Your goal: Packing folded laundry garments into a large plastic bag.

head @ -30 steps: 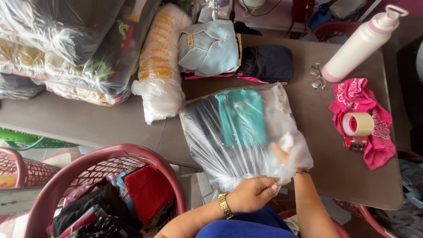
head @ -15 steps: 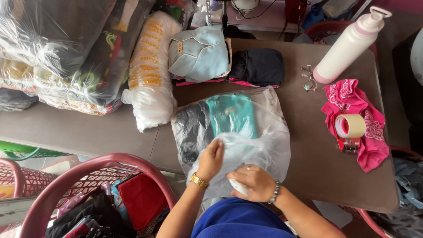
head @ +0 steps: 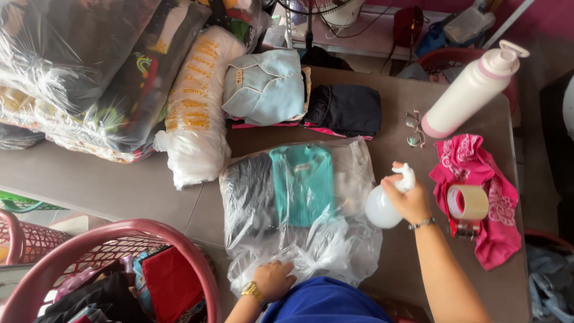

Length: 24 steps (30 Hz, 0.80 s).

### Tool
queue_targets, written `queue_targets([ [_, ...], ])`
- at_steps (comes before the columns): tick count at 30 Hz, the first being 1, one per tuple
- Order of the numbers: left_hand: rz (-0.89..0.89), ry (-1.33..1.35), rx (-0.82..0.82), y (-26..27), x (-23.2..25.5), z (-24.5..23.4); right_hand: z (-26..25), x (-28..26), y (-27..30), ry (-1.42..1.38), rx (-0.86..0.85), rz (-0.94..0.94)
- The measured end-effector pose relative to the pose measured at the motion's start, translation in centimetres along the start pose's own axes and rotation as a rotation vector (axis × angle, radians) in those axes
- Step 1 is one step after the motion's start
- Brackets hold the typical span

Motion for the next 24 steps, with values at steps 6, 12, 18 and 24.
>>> queue_targets([
  [6,0.000,0.250,0.058,2.7,1.0,-7.1,4.7,7.9,-9.8,0.343,-0.229,0.223],
  [12,-0.153,0.423,0.176,7.7,1.2,-16.1,9.7,9.9,-14.6,0.467,-0.460,0.241],
  [18,-0.636,0.591,0.727,14.1,-3.5,-28.3,11.4,11.7,-16.0,0.530,-0.477,0.289],
  [24,-0.274,-0.493,1.012,2.6,10.8,-39.8,13.7,10.9,-15.6,0.637,-0.548,0.171],
])
Point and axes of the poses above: each hand's wrist, its own y-axis away from the middle knuckle, its own z-axis out of the palm, x = y × z, the point moved 7 cm from there along -y, towards the middle knuckle, and after that the axes turned 12 degrees about y, right-handed, at the moved point
